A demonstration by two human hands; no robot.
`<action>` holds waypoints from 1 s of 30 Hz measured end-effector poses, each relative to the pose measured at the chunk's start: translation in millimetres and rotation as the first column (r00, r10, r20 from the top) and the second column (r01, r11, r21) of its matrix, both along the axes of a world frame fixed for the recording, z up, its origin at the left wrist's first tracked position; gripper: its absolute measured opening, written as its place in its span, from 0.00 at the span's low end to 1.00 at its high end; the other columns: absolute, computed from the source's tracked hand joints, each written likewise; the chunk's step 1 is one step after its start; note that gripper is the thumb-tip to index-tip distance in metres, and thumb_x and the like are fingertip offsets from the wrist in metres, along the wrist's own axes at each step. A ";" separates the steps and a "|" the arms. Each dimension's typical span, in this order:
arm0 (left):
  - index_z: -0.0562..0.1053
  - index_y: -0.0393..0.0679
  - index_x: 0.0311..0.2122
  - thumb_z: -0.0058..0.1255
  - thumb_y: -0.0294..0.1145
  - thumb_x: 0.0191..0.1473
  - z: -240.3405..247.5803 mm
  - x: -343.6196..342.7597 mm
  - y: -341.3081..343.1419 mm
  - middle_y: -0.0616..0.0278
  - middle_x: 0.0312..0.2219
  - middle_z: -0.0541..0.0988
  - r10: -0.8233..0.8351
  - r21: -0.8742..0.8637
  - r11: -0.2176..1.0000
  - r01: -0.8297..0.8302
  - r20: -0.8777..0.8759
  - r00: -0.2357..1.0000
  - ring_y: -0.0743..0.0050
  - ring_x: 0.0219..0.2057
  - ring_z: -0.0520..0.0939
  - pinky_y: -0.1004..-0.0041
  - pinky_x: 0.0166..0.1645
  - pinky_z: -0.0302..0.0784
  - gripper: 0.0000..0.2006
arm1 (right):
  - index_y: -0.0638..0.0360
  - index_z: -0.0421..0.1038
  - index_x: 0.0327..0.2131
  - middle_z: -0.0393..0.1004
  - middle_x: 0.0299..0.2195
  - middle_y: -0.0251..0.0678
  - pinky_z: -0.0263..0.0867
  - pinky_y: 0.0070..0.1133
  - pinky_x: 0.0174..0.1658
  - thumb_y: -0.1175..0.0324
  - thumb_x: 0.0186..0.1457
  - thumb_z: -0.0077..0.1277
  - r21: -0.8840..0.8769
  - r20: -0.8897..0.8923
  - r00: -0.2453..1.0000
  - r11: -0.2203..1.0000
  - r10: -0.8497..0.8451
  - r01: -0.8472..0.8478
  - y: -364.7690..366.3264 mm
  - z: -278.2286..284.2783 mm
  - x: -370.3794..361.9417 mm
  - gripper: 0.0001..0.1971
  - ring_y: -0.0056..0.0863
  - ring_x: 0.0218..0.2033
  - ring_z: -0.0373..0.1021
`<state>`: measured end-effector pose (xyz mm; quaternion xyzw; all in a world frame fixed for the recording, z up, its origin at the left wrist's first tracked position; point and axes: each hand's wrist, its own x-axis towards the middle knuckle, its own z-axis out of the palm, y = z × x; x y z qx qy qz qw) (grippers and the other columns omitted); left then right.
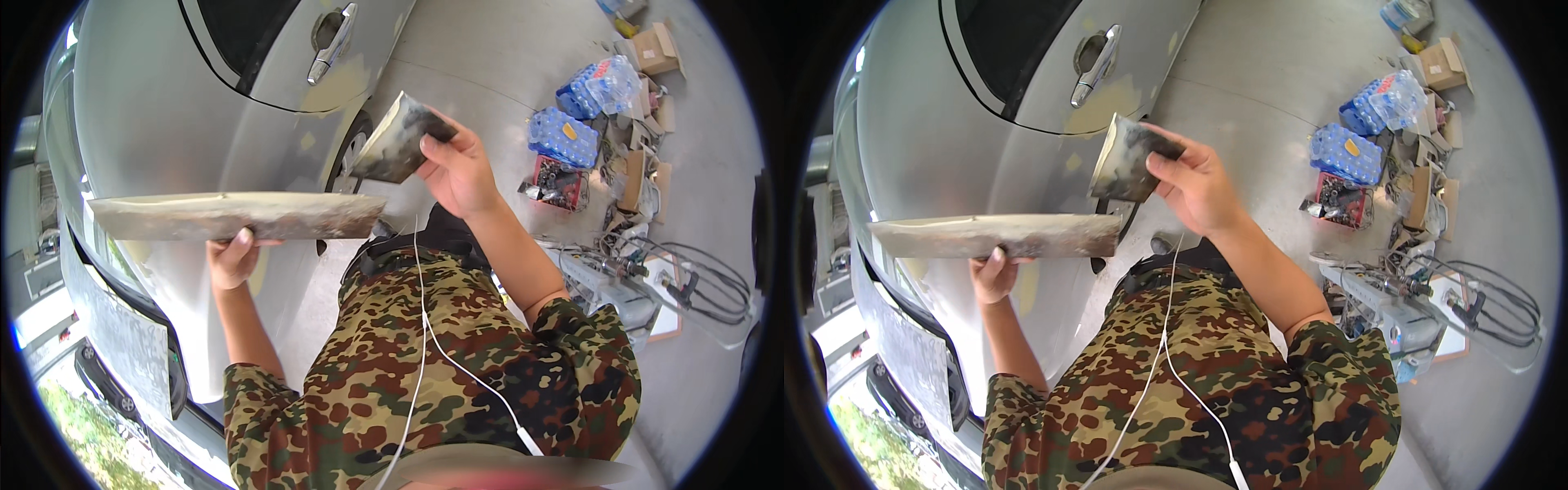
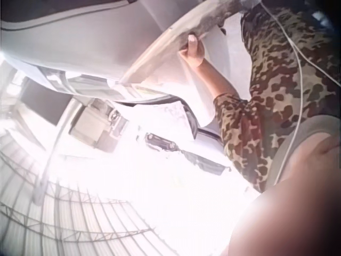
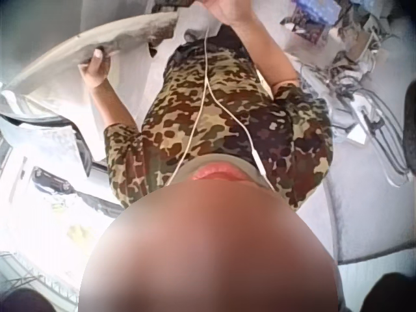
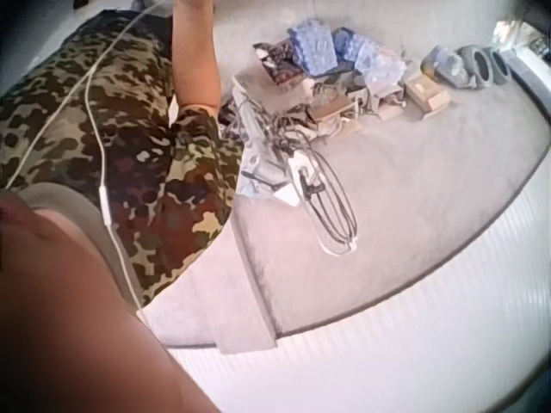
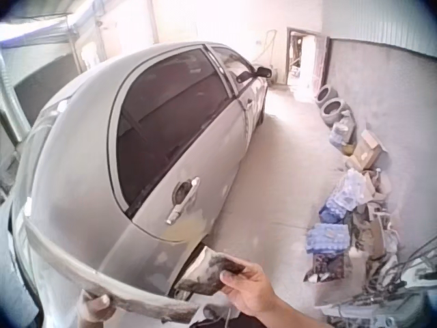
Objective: The person sands the side panel of a silver car using a small sanding block and a larger sanding block. They work on the area around the door handle and the wheel arch, smoothing the surface.
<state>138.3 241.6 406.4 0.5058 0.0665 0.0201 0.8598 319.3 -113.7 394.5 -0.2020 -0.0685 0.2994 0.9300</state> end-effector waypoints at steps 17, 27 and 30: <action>0.68 0.31 0.63 0.53 0.27 0.68 -9.2 33.4 -163.1 0.42 0.54 0.80 0.360 -0.037 0.932 -0.360 0.024 0.932 0.44 0.51 0.86 0.54 0.48 0.93 0.22 | 0.57 0.81 0.54 0.84 0.47 0.43 0.74 0.30 0.51 0.81 0.62 0.54 -0.784 0.604 0.248 0.620 0.757 0.018 -117.9 -17.1 119.2 0.18 0.42 0.46 0.80; 0.67 0.45 0.68 0.49 0.30 0.71 -2.5 -10.7 -168.5 0.53 0.62 0.76 0.667 -0.012 0.744 -0.668 0.069 0.742 0.49 0.61 0.80 0.48 0.60 0.84 0.22 | 0.62 0.78 0.54 0.84 0.42 0.39 0.75 0.31 0.48 0.71 0.68 0.53 -0.948 0.143 0.732 0.304 0.667 -0.091 -116.8 -126.0 121.2 0.14 0.31 0.42 0.80; 0.66 0.45 0.69 0.49 0.30 0.72 -2.6 -20.2 -148.8 0.55 0.64 0.74 0.716 -0.029 0.697 -0.717 0.085 0.693 0.50 0.64 0.77 0.48 0.66 0.78 0.23 | 0.66 0.75 0.57 0.84 0.45 0.37 0.76 0.31 0.52 0.71 0.69 0.54 -0.696 -0.108 0.860 0.580 0.498 -0.423 -90.3 -141.1 137.3 0.16 0.28 0.44 0.81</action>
